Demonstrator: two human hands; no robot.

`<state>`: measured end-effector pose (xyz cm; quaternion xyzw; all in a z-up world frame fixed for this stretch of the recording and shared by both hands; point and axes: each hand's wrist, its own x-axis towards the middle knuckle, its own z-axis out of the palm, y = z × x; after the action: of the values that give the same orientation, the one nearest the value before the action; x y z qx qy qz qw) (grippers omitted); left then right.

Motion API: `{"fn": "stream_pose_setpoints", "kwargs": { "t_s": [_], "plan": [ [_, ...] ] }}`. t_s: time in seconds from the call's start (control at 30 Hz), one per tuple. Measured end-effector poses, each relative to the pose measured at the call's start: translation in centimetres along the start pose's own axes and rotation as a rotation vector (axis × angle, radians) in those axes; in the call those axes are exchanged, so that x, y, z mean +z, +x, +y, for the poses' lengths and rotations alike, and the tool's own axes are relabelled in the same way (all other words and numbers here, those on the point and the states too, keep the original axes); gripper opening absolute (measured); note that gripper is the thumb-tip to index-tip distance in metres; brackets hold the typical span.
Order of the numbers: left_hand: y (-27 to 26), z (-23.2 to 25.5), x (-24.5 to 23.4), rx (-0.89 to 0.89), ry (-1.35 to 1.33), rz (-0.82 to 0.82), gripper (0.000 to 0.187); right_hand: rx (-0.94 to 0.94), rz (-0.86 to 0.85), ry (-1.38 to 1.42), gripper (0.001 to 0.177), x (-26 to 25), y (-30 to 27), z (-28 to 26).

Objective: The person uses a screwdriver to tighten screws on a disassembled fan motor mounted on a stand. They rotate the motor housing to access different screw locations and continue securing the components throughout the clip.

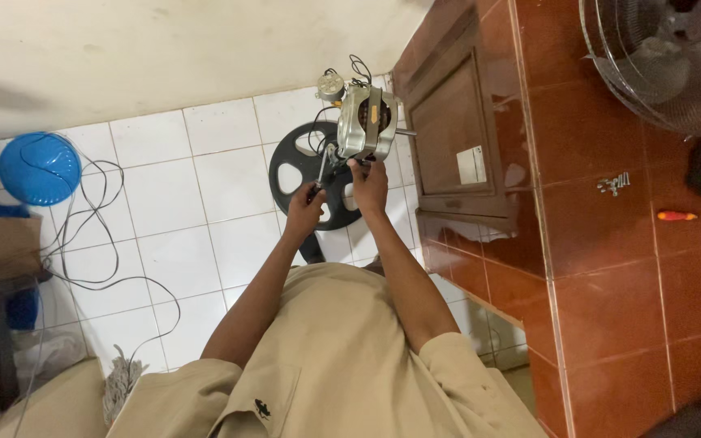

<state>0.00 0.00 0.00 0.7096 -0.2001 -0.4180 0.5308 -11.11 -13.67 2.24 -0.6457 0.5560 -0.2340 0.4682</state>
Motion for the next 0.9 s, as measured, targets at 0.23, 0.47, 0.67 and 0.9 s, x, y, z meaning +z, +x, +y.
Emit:
{"fn": "stream_pose_setpoints", "kwargs": {
  "t_s": [0.23, 0.47, 0.67, 0.9],
  "plan": [
    [-0.5, 0.2, -1.5, 0.133, 0.227, -0.087, 0.031, -0.280, 0.061, -0.250, 0.033, -0.2, 0.1, -1.4],
    [0.0, 2.4, -2.3, 0.174, 0.422, -0.143, 0.034, -0.262, 0.013, -0.333, 0.033, -0.4, 0.9, -0.7],
    [1.2, 4.0, -2.9, 0.180, 0.589, -0.119, 0.036, -0.337, 0.011, -0.381, 0.033, -1.0, 0.8, -0.9],
    [1.7, 5.9, -3.1, 0.216, 0.661, -0.131, 0.038, -0.315, -0.004, -0.361, 0.034, -1.3, 0.6, -1.6]
  ]
}}
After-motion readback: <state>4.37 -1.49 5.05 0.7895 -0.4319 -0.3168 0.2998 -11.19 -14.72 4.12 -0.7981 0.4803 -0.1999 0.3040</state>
